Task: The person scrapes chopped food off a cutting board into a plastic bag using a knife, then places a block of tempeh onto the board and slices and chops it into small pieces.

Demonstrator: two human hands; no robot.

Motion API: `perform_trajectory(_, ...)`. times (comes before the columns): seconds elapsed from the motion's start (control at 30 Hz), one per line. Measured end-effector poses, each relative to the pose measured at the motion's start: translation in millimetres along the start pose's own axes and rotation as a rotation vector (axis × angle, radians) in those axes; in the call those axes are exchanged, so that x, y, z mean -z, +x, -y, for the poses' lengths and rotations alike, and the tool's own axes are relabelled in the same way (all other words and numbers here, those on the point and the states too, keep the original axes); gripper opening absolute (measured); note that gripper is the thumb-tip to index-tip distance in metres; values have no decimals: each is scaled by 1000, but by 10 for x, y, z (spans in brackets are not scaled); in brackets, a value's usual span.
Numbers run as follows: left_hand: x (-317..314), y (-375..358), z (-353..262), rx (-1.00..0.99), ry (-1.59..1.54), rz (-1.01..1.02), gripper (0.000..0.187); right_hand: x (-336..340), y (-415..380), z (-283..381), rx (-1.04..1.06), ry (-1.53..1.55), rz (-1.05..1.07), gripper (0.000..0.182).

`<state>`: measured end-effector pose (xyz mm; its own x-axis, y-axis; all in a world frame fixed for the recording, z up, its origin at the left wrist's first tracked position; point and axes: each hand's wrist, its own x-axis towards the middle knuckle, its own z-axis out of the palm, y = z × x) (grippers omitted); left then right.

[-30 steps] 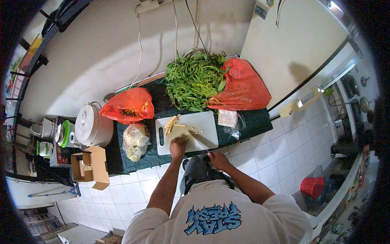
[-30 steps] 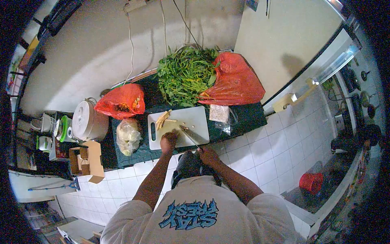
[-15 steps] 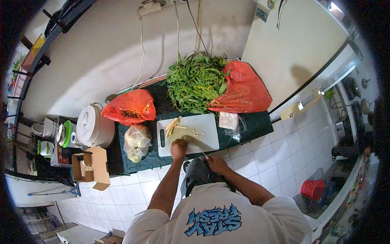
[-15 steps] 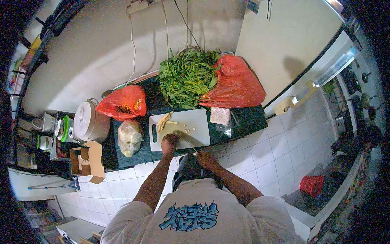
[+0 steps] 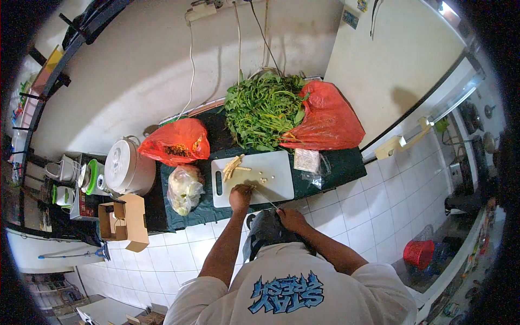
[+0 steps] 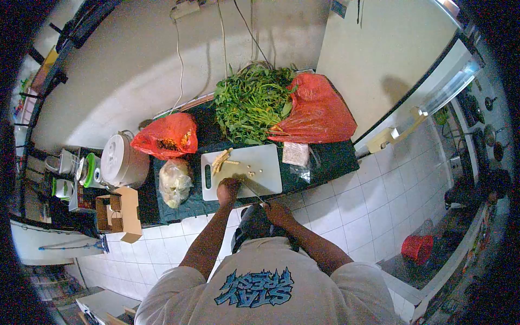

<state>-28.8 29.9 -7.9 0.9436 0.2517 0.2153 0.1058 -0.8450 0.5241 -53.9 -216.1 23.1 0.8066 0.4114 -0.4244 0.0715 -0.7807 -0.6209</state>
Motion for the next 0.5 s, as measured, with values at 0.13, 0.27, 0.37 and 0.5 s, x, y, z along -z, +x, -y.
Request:
perform_trajectory(0.13,-44,-18,-5,175,60,41,12,37,-35,1,1,49,-38,54)
perform_trajectory(0.27,-73,-6,35,68,73,50,12,30,0,-12,-46,40,65,52)
perform_trajectory(0.37,-59,11,35,37,62,47,18,27,-22,3,48,36,33,51)
perform_trajectory(0.5,-142,-23,136,20,-17,-1,23,62,7,40,-15,-1,54,52)
